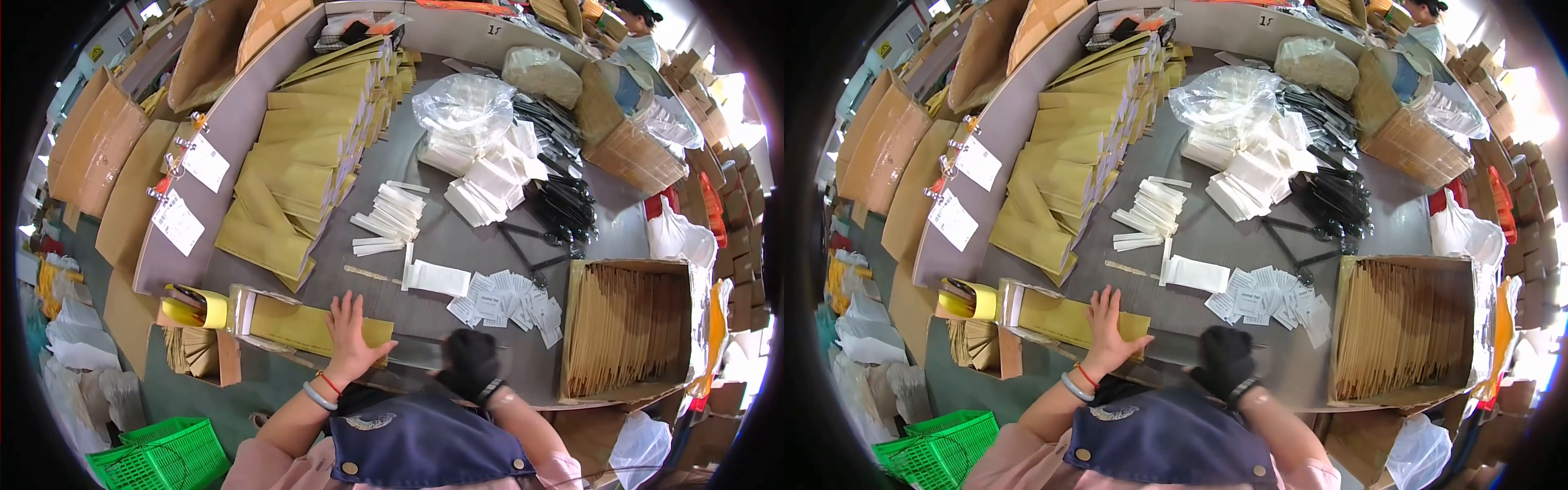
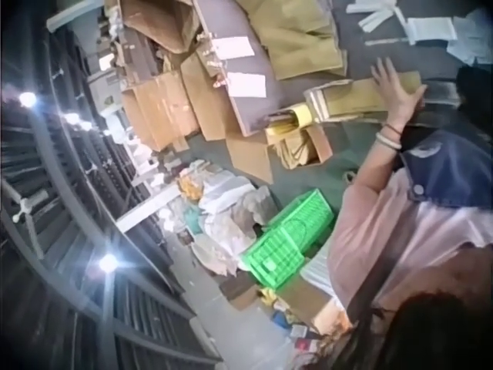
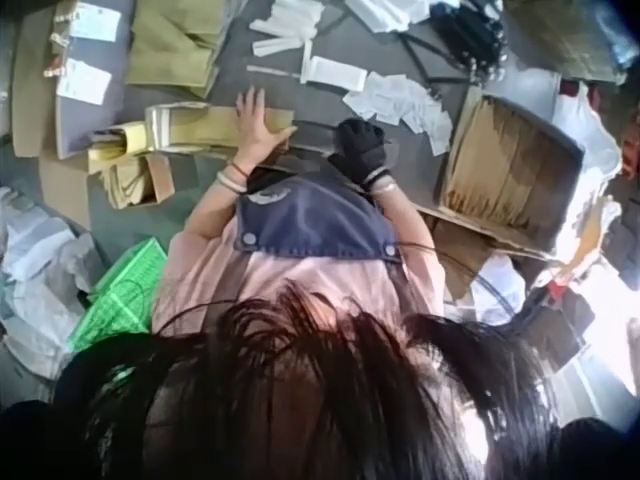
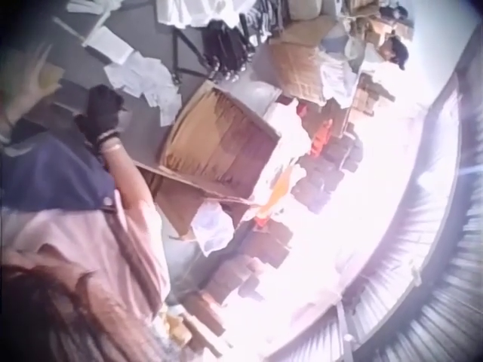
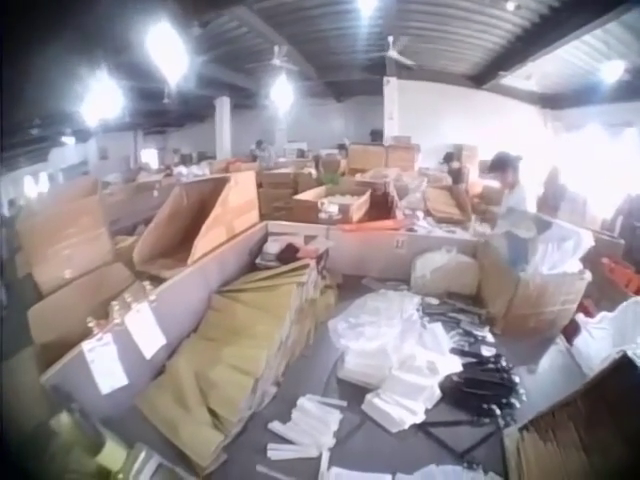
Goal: Manually packing wooden sticks into individual paper sleeves at a factory workstation.
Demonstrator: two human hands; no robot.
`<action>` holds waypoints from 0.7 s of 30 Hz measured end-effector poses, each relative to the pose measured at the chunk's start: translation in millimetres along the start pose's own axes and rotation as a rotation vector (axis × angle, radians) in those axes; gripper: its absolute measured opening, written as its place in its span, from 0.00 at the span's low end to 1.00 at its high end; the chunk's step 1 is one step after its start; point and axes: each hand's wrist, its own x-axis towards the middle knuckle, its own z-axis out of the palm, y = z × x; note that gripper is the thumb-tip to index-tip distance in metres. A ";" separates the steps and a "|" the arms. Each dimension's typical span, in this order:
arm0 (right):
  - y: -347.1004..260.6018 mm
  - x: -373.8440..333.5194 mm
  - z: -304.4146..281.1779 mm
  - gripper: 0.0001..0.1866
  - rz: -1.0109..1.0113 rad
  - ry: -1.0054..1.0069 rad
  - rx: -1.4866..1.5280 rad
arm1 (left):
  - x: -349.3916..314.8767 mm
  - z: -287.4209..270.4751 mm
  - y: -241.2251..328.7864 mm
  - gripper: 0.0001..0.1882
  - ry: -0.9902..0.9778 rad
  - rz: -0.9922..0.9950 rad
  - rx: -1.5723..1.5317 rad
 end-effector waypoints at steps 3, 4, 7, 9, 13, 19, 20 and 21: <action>-23.5 27.3 35.8 0.33 -0.099 0.040 0.012 | 8.6 -11.9 2.4 0.50 -0.059 0.025 -0.020; -23.2 30.4 30.1 0.33 -0.096 0.049 0.009 | 11.3 -16.4 -1.0 0.45 -0.085 0.040 -0.025; -1.8 18.7 3.0 0.34 -0.078 0.246 0.041 | 69.7 -14.5 -14.6 0.31 0.044 0.198 -0.218; 34.5 -4.5 -17.3 0.28 0.081 0.356 -0.053 | 115.5 -15.1 -8.9 0.16 0.260 0.314 0.011; 149.7 -92.2 -41.1 0.18 0.438 0.707 -0.231 | 136.8 -9.0 -33.0 0.08 0.099 0.272 0.103; 206.2 -172.2 -80.9 0.15 0.981 0.299 -0.561 | 122.2 -21.7 -22.1 0.06 0.065 0.221 -0.104; 212.6 -171.4 -78.9 0.12 1.030 0.398 -0.546 | 122.2 -20.6 -15.2 0.07 0.084 0.238 -0.121; 219.9 -174.5 -79.2 0.12 1.034 0.401 -0.546 | 122.3 -16.4 -4.5 0.07 0.083 0.242 -0.122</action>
